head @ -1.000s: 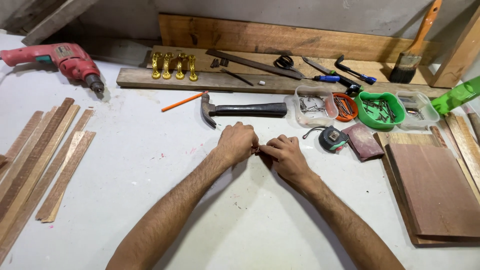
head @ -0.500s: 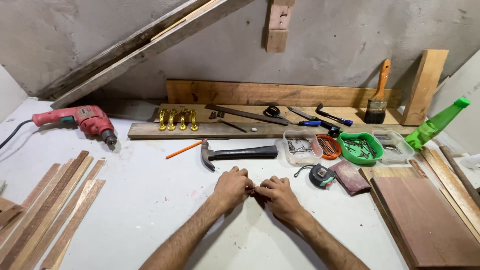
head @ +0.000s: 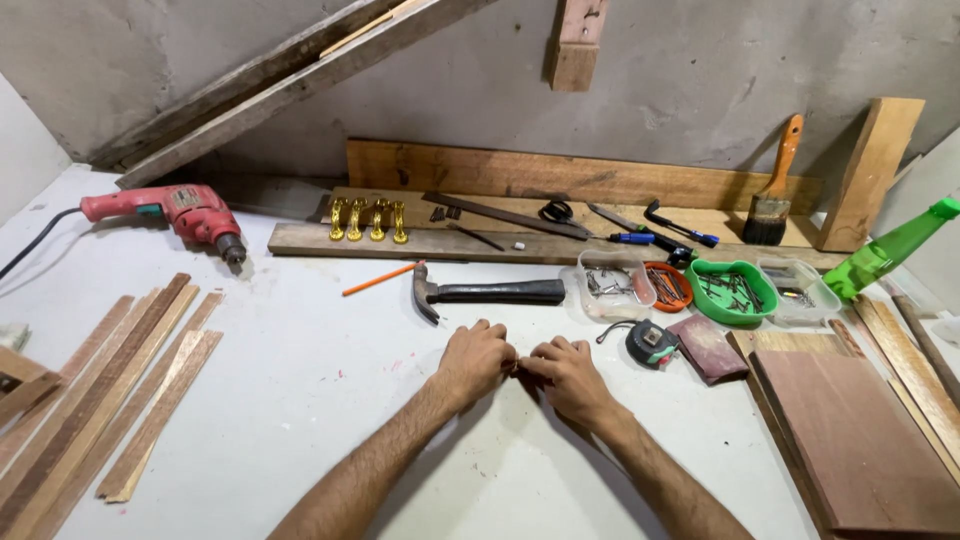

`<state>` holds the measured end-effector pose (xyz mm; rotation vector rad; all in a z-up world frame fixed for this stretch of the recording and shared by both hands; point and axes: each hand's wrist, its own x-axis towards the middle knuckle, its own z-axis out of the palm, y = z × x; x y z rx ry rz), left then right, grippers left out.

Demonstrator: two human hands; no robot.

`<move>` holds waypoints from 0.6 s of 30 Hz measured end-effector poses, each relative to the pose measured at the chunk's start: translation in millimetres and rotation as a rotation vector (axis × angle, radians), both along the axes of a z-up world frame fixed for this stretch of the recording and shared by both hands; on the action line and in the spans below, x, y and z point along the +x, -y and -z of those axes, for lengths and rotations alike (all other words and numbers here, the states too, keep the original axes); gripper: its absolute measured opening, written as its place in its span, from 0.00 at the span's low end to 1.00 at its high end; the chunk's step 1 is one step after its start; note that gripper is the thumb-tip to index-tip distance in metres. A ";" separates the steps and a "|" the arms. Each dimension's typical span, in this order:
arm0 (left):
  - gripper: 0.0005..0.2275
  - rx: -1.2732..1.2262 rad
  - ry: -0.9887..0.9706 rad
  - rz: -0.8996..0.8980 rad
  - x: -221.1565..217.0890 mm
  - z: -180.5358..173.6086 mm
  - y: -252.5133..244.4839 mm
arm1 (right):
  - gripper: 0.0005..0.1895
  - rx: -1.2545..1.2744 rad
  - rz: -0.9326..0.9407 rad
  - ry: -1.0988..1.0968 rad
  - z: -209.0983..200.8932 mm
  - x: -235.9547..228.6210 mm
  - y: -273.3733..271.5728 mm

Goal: The person snaps thin wooden strips by hand at a workbench, breaking each strip into shorter pieces and setting the pieces aside. Near the end they move a wooden board aside and handle a wooden frame on the bench.

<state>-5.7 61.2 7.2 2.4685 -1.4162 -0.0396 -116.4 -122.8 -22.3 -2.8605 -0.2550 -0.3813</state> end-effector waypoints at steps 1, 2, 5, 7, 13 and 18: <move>0.06 0.005 -0.013 -0.002 5.0 3.3 1.7 | 0.17 0.005 -0.002 -0.013 -9.8 0.8 -1.3; 0.05 0.009 0.033 0.005 5.4 10.0 3.8 | 0.16 0.013 0.004 0.001 -17.0 -3.2 -2.6; 0.05 0.066 0.048 0.009 0.2 12.0 8.6 | 0.13 0.085 0.026 0.028 -36.2 -16.5 5.4; 0.05 0.116 0.034 0.007 -5.9 11.4 16.3 | 0.12 0.146 0.045 0.059 -43.6 -26.4 19.6; 0.15 -0.037 0.048 0.163 -35.7 14.6 58.2 | 0.10 0.266 0.074 0.202 -49.7 -61.1 47.5; 0.06 0.178 -0.069 0.200 -30.9 5.0 75.8 | 0.12 0.322 0.139 0.152 -43.0 -77.2 59.5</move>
